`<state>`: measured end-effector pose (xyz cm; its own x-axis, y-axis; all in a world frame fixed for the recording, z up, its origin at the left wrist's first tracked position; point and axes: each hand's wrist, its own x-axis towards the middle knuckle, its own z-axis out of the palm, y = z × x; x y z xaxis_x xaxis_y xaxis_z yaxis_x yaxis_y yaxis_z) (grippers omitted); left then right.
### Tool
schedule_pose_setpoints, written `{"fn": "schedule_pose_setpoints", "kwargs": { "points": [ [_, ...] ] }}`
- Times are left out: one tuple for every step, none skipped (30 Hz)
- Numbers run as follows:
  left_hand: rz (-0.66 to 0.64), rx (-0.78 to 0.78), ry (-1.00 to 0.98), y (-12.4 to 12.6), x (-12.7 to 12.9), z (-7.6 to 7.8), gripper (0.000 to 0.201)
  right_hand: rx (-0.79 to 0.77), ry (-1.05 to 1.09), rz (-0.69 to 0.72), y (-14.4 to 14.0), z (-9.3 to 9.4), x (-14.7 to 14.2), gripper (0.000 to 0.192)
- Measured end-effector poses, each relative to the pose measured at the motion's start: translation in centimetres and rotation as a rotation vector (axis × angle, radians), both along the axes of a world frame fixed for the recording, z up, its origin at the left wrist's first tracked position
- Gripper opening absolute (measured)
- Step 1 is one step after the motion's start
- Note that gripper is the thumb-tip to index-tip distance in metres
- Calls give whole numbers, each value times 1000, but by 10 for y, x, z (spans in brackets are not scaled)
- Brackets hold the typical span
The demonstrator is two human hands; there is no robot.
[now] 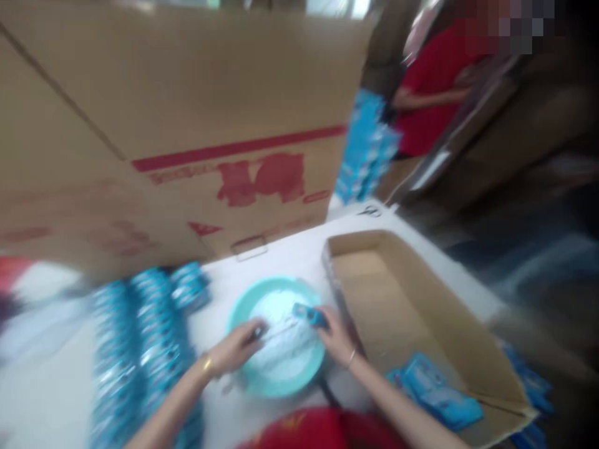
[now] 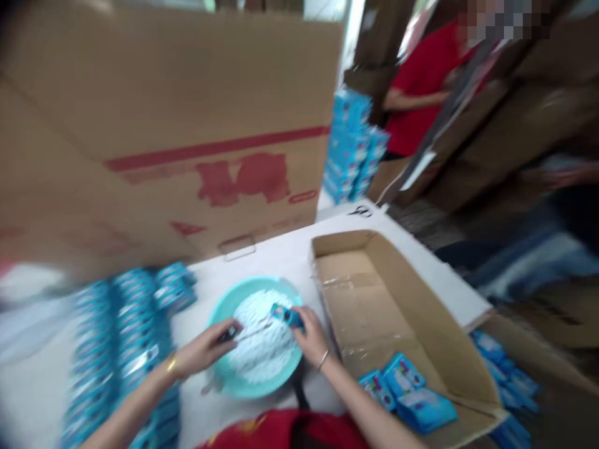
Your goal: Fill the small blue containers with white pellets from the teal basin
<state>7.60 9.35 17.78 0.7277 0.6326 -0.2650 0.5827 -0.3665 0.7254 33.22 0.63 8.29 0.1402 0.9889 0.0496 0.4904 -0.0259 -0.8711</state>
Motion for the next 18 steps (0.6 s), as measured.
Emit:
{"fn": "schedule_pose_setpoints", "kwargs": {
  "points": [
    [-24,-24,49,-5,-6,0,21,4,-11,52,-3,-7,-2,39],
    [-57,-14,79,-6,-9,0,20,12,-25,102,-5,-13,-3,40],
    [-89,0,115,-6,-7,0,19,22,-38,135,-7,-17,-5,42],
    [-118,19,162,-4,-3,2,19,33,-53,168,-8,-19,-8,43],
    [-148,46,212,-3,5,6,18,43,-71,189,-10,-19,-10,44],
    [-175,74,273,-4,14,11,17,50,-90,205,-12,-19,-12,45],
    [-202,104,344,-5,25,17,17,58,-108,220,-13,-18,-14,46],
    [-229,140,418,-9,35,23,18,64,-125,230,-14,-18,-16,46],
    [-255,180,491,-13,45,31,20,70,-136,238,-15,-19,-18,46],
    [-280,223,554,-18,54,38,22,74,-141,245,-16,-21,-19,46],
    [-303,265,601,-22,60,44,25,78,-139,246,-16,-24,-19,46],
    [-324,303,625,-25,64,48,26,80,-127,241,-16,-27,-19,45],
    [-334,335,630,-25,64,51,27,79,-109,234,-16,-30,-19,45],
    [-328,359,623,-23,62,50,28,74,-86,221,-15,-33,-17,45],
    [-308,374,612,-19,55,45,27,64,-63,202,-15,-35,-16,45],
    [-278,378,603,-13,46,36,27,50,-40,178,-14,-36,-14,44],
    [-245,365,609,-7,35,23,27,36,-19,151,-13,-37,-11,44],
    [-222,324,626,-2,23,7,28,24,-2,121,-12,-38,-9,42]
  ]
}}
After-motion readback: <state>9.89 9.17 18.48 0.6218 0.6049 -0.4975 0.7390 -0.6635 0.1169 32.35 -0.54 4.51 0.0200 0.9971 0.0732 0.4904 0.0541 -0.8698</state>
